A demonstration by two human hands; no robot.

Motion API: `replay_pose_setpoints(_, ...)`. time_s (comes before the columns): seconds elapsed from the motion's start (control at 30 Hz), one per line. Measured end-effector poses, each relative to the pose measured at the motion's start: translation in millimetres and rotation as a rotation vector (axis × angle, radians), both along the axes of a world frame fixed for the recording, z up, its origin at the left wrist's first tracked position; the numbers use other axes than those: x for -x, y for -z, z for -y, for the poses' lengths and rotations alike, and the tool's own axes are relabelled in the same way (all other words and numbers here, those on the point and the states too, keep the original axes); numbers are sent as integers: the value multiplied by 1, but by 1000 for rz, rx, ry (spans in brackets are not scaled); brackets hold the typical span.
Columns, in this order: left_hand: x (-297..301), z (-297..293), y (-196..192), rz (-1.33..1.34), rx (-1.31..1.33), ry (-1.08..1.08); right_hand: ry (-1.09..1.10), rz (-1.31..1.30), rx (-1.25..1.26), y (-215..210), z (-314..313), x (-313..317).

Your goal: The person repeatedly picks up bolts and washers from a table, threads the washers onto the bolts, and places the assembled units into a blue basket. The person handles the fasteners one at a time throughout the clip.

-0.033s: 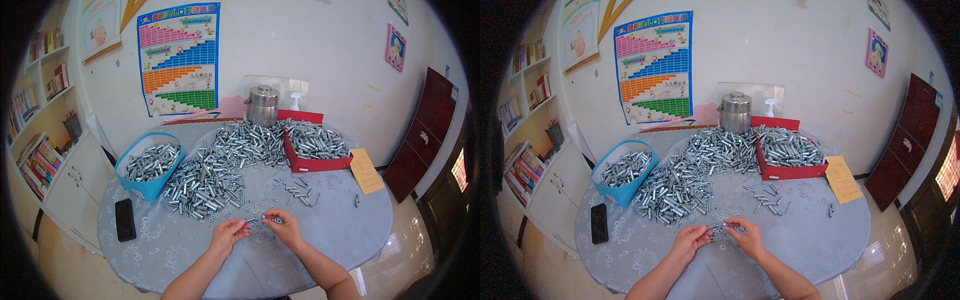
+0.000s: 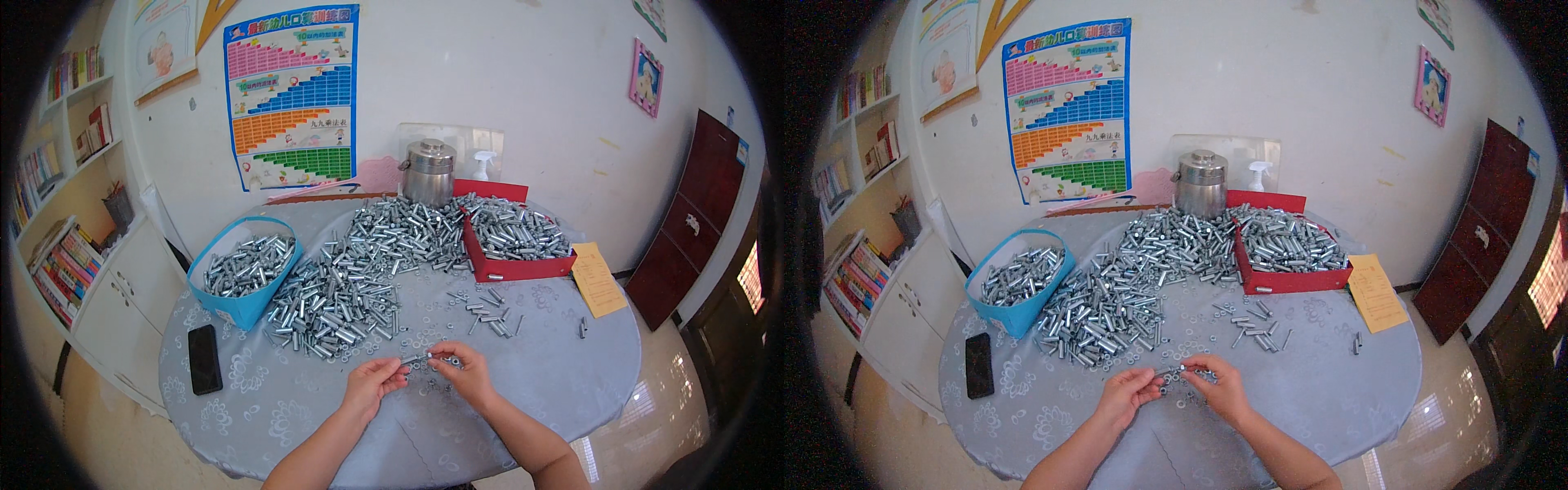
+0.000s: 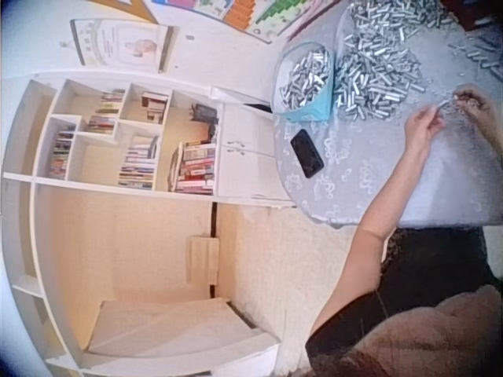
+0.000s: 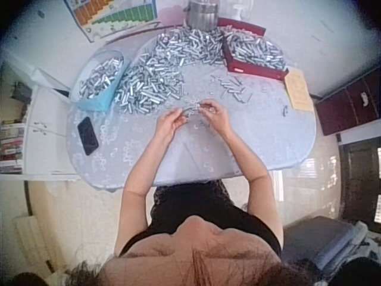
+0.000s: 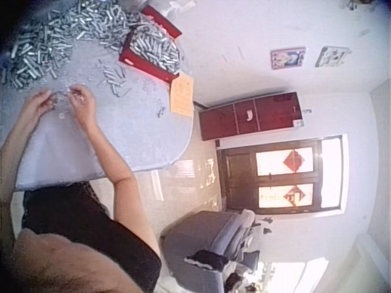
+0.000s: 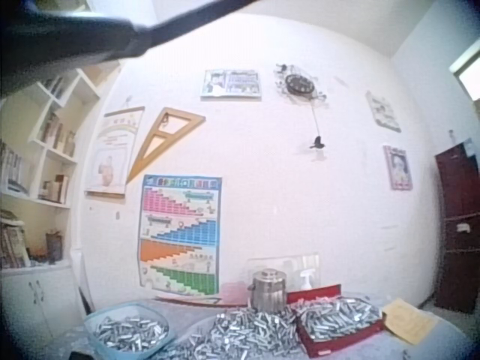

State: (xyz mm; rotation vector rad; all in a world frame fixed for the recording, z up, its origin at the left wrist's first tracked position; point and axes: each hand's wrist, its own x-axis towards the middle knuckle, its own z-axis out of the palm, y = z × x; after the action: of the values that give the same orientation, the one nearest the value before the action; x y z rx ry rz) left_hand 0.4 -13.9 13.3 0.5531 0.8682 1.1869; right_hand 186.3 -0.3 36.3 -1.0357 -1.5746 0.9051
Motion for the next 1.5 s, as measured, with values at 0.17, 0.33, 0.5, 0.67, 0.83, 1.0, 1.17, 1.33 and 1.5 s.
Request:
replay_pose_setpoints(0.17, 0, -1, 2, -15, -7, 27, -32, 77, -51, -1, 1, 0)
replay_pose_setpoints(0.33, -6, 3, -2, -90, -69, 47, -88, 223, 273, 9, -2, -10)
replay_pose_setpoints(0.5, -6, 2, 3, -55, -77, -3, -71, 114, 78, 12, -2, -4)
replay_pose_setpoints(0.67, -5, 1, -1, -45, -54, -56, -201, 164, 190, 10, -2, -10)
replay_pose_setpoints(0.83, -5, 2, 0, -57, -74, -51, -208, 115, 96, 15, -6, -11)
replay_pose_setpoints(1.0, -5, 2, 0, -45, -69, -61, -180, 39, 153, 16, -4, -10)
replay_pose_setpoints(1.17, -5, 1, 0, -46, -66, -72, -156, 35, 146, 11, -2, -7)
replay_pose_setpoints(1.33, -7, 2, -2, -77, -91, -74, -147, -5, 160, 14, -3, -6)
replay_pose_setpoints(1.5, -7, 1, 1, -85, -109, -77, -180, 64, 163, 19, -5, -10)
